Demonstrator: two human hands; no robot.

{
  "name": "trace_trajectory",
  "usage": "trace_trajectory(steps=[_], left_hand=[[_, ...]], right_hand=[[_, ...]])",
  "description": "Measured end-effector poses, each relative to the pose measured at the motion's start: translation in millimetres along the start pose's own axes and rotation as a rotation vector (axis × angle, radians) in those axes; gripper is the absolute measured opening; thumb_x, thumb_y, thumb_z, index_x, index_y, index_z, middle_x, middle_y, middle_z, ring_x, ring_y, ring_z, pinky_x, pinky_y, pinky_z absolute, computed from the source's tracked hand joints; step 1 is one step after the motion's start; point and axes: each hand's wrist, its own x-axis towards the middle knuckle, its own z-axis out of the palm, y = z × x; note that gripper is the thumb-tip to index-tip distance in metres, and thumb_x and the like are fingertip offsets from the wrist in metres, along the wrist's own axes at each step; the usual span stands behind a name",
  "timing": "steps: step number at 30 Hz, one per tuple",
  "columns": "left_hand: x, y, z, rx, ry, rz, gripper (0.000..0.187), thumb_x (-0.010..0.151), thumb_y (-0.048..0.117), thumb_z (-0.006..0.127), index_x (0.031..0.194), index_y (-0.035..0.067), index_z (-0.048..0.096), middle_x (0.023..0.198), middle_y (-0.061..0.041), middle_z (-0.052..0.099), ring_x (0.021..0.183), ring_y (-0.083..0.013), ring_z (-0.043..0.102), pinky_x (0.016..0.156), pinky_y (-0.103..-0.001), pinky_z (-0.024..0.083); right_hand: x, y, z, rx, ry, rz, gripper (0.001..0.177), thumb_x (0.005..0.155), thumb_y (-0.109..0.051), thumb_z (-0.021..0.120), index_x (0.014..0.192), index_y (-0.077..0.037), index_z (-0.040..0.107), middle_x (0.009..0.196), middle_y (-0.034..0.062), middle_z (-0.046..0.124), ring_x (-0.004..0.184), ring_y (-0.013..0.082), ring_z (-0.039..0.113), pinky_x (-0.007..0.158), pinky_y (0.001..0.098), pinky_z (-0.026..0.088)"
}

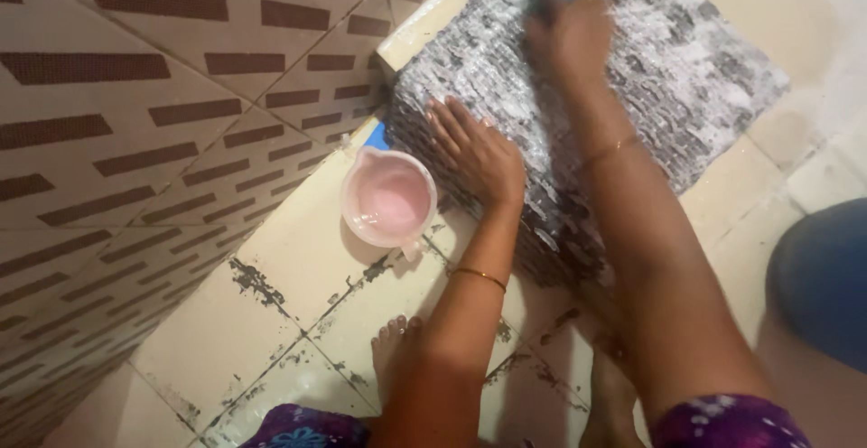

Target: The person scrubs a grey and white patterned mat on a tiled floor using a blue scrubbing tool and water from a pink cup. They repeatedly rub the mat's surface to remove dirt.

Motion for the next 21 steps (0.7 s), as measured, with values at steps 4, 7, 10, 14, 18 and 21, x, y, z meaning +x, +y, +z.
trace_trajectory(steps=[4, 7, 10, 14, 18, 21], left_hand=[[2, -1, 2, 0.023, -0.025, 0.000, 0.060, 0.101, 0.019, 0.047, 0.155, -0.004, 0.036, 0.168, -0.024, 0.026, 0.158, -0.0373, 0.025, 0.129, -0.051, 0.021], [6, -3, 5, 0.132, 0.003, 0.065, 0.061, 0.103, 0.018, 0.048, 0.159, -0.004, 0.036, 0.169, -0.022, 0.026, 0.158, -0.0362, 0.025, 0.129, -0.048, 0.022], [3, -4, 3, 0.064, -0.045, 0.048, 0.061, 0.102, 0.016, 0.048, 0.158, -0.005, 0.034, 0.169, -0.022, 0.025, 0.158, -0.0360, 0.023, 0.129, -0.049, 0.020], [5, 1, -6, 0.016, -0.097, 0.018, 0.064, 0.097, 0.014, 0.049, 0.155, -0.005, 0.032, 0.169, -0.024, 0.022, 0.158, -0.0359, 0.021, 0.129, -0.050, 0.017], [9, 9, -9, 0.048, -0.075, 0.081, 0.063, 0.097, 0.018, 0.052, 0.154, -0.005, 0.036, 0.166, -0.023, 0.025, 0.155, -0.0358, 0.021, 0.126, -0.055, 0.015], [12, 14, -10, 0.125, -0.129, 0.218, 0.062, 0.097, 0.021, 0.054, 0.152, -0.003, 0.039, 0.164, -0.022, 0.028, 0.154, -0.0352, 0.024, 0.125, -0.057, 0.014]], right_hand=[[7, -4, 23, -0.104, 0.230, 0.029, 0.050, 0.089, -0.035, 0.074, 0.135, -0.018, 0.068, 0.115, 0.0340, 0.057, 0.089, 0.0503, 0.060, 0.073, 0.0572, 0.052], [-33, -66, 11, 0.185, -0.152, -0.039, 0.051, 0.083, -0.029, 0.072, 0.133, -0.020, 0.069, 0.112, 0.0333, 0.058, 0.089, 0.0501, 0.060, 0.075, 0.0564, 0.054], [-58, -61, -16, 0.225, -0.180, -0.176, 0.055, 0.080, -0.034, 0.077, 0.132, -0.018, 0.069, 0.111, 0.0303, 0.059, 0.095, 0.0501, 0.060, 0.079, 0.0578, 0.052], [-40, 26, -44, 0.206, -0.044, 0.222, 0.048, 0.093, -0.035, 0.072, 0.139, -0.022, 0.066, 0.122, 0.0278, 0.059, 0.104, 0.0479, 0.061, 0.087, 0.0557, 0.051], [-50, 53, -45, -0.003, 0.166, 0.244, 0.053, 0.095, -0.035, 0.075, 0.144, -0.018, 0.065, 0.127, 0.0338, 0.054, 0.108, 0.0527, 0.056, 0.088, 0.0573, 0.049], [-65, 39, -46, -0.019, 0.132, 0.233, 0.056, 0.095, -0.032, 0.073, 0.147, -0.015, 0.063, 0.129, 0.0335, 0.053, 0.112, 0.0510, 0.055, 0.093, 0.0572, 0.047]])
